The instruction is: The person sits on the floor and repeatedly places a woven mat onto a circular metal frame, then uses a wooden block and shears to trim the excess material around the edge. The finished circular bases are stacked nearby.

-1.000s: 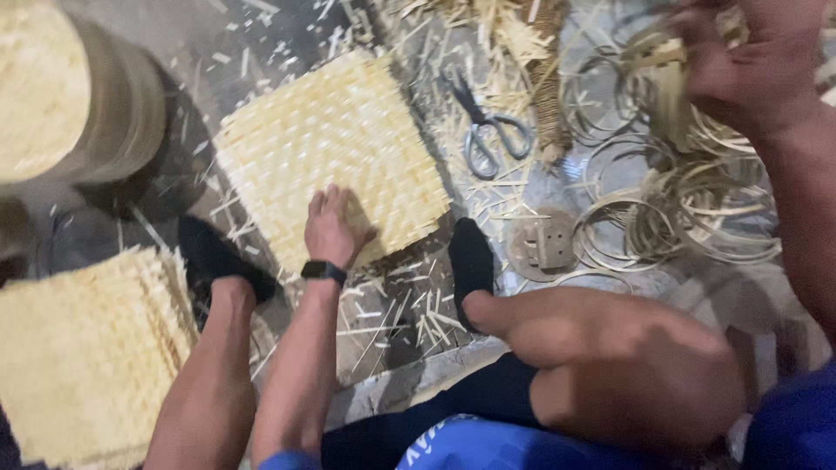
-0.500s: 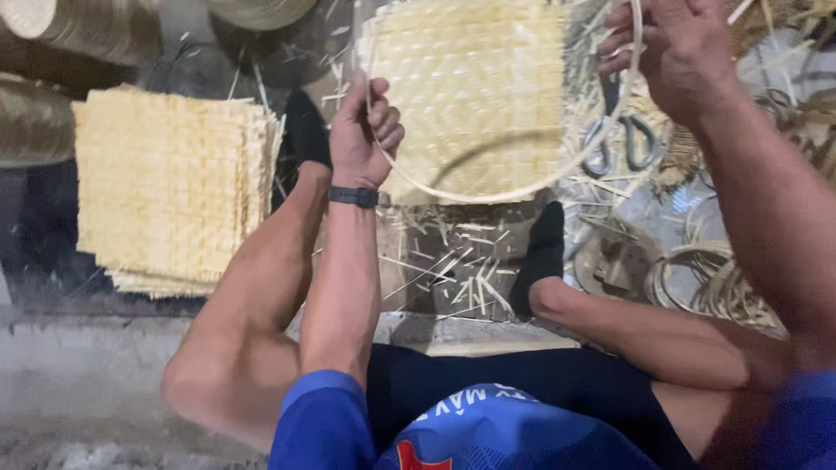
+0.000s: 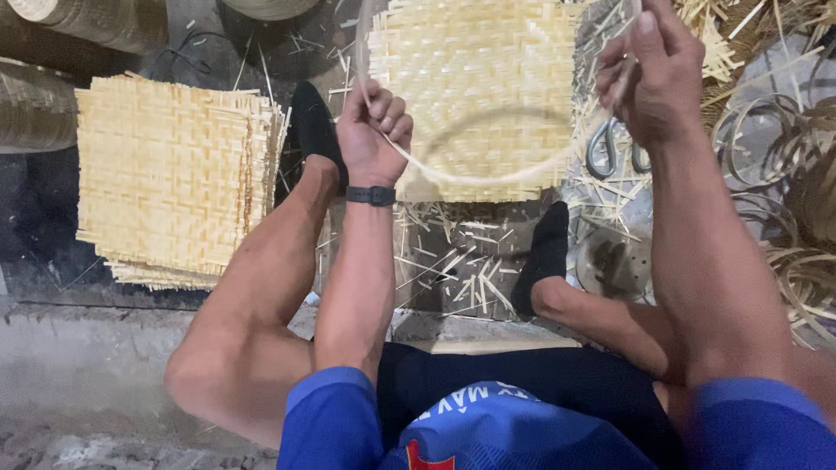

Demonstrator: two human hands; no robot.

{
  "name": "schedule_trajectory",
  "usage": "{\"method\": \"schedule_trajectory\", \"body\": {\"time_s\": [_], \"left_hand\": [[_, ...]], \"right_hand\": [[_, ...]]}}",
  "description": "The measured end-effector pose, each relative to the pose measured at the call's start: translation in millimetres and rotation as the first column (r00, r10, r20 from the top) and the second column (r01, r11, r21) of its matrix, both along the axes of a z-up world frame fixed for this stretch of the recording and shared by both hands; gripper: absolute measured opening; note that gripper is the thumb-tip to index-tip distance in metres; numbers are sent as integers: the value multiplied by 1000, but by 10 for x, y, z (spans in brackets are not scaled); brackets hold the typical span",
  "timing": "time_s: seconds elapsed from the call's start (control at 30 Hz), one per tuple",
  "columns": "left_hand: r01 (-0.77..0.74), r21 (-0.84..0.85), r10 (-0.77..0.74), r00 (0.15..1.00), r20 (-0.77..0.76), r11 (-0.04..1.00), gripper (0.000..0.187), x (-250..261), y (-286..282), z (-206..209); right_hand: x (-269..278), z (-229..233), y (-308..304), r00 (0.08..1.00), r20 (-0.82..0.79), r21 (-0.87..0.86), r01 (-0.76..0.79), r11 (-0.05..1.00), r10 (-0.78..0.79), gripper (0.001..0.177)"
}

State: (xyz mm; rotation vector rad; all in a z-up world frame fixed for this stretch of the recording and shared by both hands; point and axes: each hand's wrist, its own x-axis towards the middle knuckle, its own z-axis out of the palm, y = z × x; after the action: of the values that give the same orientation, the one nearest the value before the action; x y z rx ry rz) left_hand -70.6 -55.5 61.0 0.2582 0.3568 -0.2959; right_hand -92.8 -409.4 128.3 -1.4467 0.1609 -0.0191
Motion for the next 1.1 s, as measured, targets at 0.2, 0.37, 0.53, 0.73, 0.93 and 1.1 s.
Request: {"method": "schedule_trajectory", "body": {"time_s": [0.2, 0.37, 0.53, 0.73, 0.93, 1.1], "left_hand": [[301, 583, -330, 942, -59, 754, 28, 247, 153, 356], [353, 558, -373, 924, -83, 751, 40, 574, 145, 461], [336, 588, -397, 918, -27, 736, 35, 551, 181, 439], [120, 569, -122, 992, -35, 813, 48, 129, 122, -190], [-42, 984, -33, 998, 49, 176, 40, -13, 172, -1118], [-83, 918, -192, 981, 7, -388, 24, 38, 313, -1185]], "right_hand": [[-85, -95, -163, 999, -30, 213, -31, 976, 39, 38], [-92, -56, -202, 992, -36, 167, -115, 979, 122, 38], [-109, -155, -125, 995, -82, 239, -42, 970, 64, 47], [-9, -784, 22, 966, -156, 209, 238, 949, -208, 47], [-94, -1595, 58, 967, -60, -388, 205, 898, -247, 29], [-141, -1751, 44, 982, 113, -737, 186, 650, -152, 30]]}}
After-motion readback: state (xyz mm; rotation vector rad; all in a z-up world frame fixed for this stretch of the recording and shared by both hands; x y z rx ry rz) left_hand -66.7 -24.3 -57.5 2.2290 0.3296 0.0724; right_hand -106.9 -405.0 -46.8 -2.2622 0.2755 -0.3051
